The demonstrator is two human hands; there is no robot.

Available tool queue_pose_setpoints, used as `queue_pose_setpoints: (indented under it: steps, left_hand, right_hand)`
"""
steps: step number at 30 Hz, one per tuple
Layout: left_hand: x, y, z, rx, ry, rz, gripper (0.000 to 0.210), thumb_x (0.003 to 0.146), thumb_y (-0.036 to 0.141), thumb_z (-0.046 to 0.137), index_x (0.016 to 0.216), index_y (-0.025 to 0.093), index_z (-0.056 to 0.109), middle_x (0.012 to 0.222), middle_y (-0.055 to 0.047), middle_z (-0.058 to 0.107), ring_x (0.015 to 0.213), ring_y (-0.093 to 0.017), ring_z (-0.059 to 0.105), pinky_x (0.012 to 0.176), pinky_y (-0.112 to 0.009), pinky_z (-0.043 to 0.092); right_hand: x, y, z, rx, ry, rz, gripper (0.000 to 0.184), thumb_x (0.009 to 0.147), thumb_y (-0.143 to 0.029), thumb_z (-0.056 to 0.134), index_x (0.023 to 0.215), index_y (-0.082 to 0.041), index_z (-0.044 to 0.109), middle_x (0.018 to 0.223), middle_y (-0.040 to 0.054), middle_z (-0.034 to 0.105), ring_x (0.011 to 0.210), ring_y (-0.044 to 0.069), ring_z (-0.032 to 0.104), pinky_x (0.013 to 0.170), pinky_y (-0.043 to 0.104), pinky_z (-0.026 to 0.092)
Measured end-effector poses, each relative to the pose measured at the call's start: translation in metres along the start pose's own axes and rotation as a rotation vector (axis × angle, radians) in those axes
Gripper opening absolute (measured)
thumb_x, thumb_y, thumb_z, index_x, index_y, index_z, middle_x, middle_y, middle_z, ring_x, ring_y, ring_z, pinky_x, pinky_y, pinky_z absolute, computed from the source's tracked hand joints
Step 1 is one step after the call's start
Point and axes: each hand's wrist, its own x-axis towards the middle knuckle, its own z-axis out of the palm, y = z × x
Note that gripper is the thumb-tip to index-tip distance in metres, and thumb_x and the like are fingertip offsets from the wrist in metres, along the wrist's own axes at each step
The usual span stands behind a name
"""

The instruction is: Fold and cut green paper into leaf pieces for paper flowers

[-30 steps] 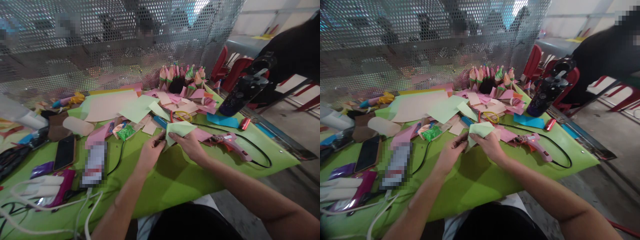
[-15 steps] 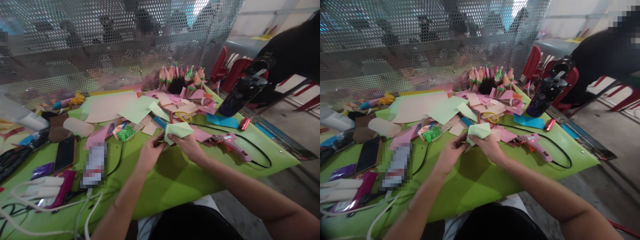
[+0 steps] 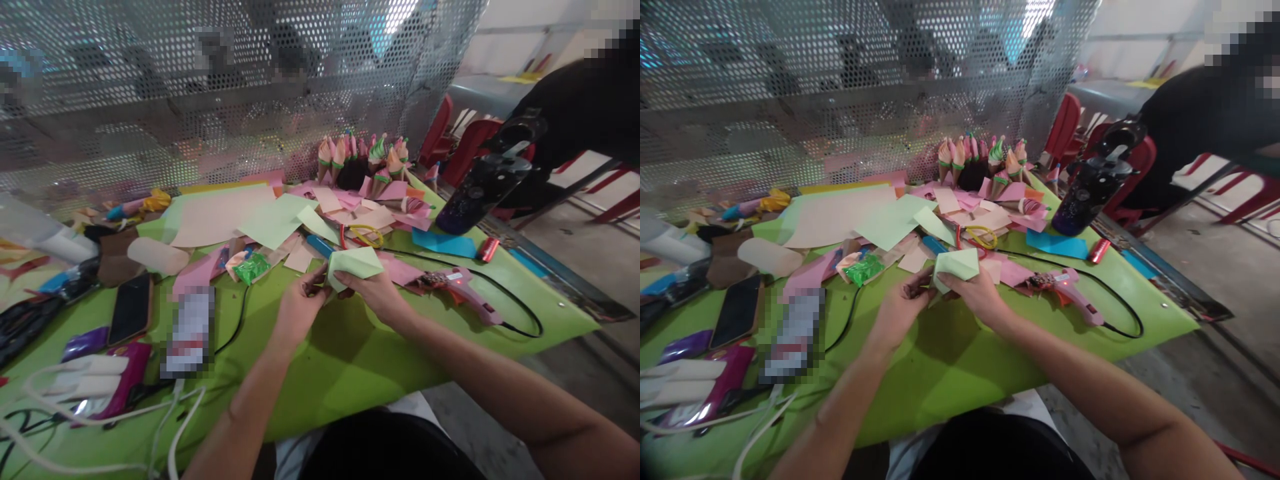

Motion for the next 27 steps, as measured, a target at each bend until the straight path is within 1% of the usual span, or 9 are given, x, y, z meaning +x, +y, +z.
queue_pose_setpoints:
  steps: [3,6,10,13,17,21,27]
  left_hand:
    - [0.0001,-0.0011,0.0,-0.039,-0.02,-0.007,0.05,0.072,0.017,0.071,0.122,0.019,0.067,0.11,-0.008,0.074,0.096,-0.02,0.069,0.09,-0.034,0.054]
    - [0.0005,-0.0008,-0.0006,-0.081,-0.036,-0.036,0.051,0.073,0.02,0.073,0.123,0.019,0.066,0.112,-0.009,0.074,0.098,-0.021,0.069,0.09,-0.036,0.054]
    - [-0.0002,0.0031,-0.0014,-0.104,-0.047,-0.059,0.044,0.077,0.024,0.071,0.12,0.019,0.068,0.111,-0.008,0.075,0.099,-0.021,0.069,0.094,-0.038,0.053]
    - [-0.0012,0.0065,-0.0021,-0.108,-0.059,-0.069,0.04,0.078,0.024,0.071,0.118,0.02,0.07,0.112,-0.008,0.074,0.101,-0.022,0.069,0.096,-0.039,0.052]
    - [-0.0012,0.0081,-0.0036,-0.129,-0.077,-0.081,0.042,0.075,0.025,0.074,0.117,0.02,0.07,0.114,-0.009,0.074,0.104,-0.023,0.068,0.096,-0.039,0.052]
    - [0.0001,0.0069,-0.0046,-0.153,-0.084,-0.094,0.043,0.073,0.024,0.076,0.116,0.02,0.07,0.113,-0.009,0.074,0.101,-0.022,0.069,0.095,-0.039,0.053]
    - [0.0017,0.0037,-0.0038,-0.168,-0.054,-0.086,0.042,0.071,0.021,0.077,0.112,0.018,0.071,0.109,-0.008,0.075,0.103,-0.022,0.069,0.099,-0.04,0.051]
  right_hand:
    - [0.0006,0.0022,-0.001,0.022,0.003,-0.001,0.046,0.061,-0.053,0.082,0.085,-0.017,0.066,0.074,0.0032,0.069,0.059,0.017,0.06,0.053,0.033,0.054]
    - [0.0016,0.0045,-0.0026,0.051,0.008,-0.004,0.046,0.062,-0.052,0.082,0.087,-0.017,0.066,0.076,0.0035,0.069,0.057,0.016,0.06,0.052,0.033,0.054]
    - [0.0022,0.0041,-0.0026,0.073,0.01,0.006,0.049,0.061,-0.053,0.082,0.089,-0.017,0.064,0.075,0.0029,0.068,0.055,0.016,0.06,0.052,0.034,0.055]
    - [0.0021,0.002,-0.0016,0.071,0.022,0.016,0.051,0.059,-0.056,0.082,0.086,-0.017,0.063,0.07,0.0018,0.066,0.052,0.016,0.059,0.05,0.033,0.054]
    - [0.0017,0.0006,-0.0009,0.077,0.02,0.042,0.053,0.058,-0.058,0.082,0.086,-0.018,0.062,0.069,0.0018,0.066,0.051,0.016,0.06,0.05,0.034,0.054]
    - [0.0018,0.0023,-0.001,0.091,0.001,0.041,0.052,0.058,-0.058,0.082,0.087,-0.019,0.062,0.071,0.0016,0.067,0.052,0.017,0.061,0.052,0.034,0.055]
    - [0.0033,0.0081,-0.0013,0.077,0.017,0.013,0.049,0.06,-0.055,0.081,0.089,-0.019,0.063,0.074,0.0016,0.067,0.054,0.016,0.06,0.052,0.033,0.053]
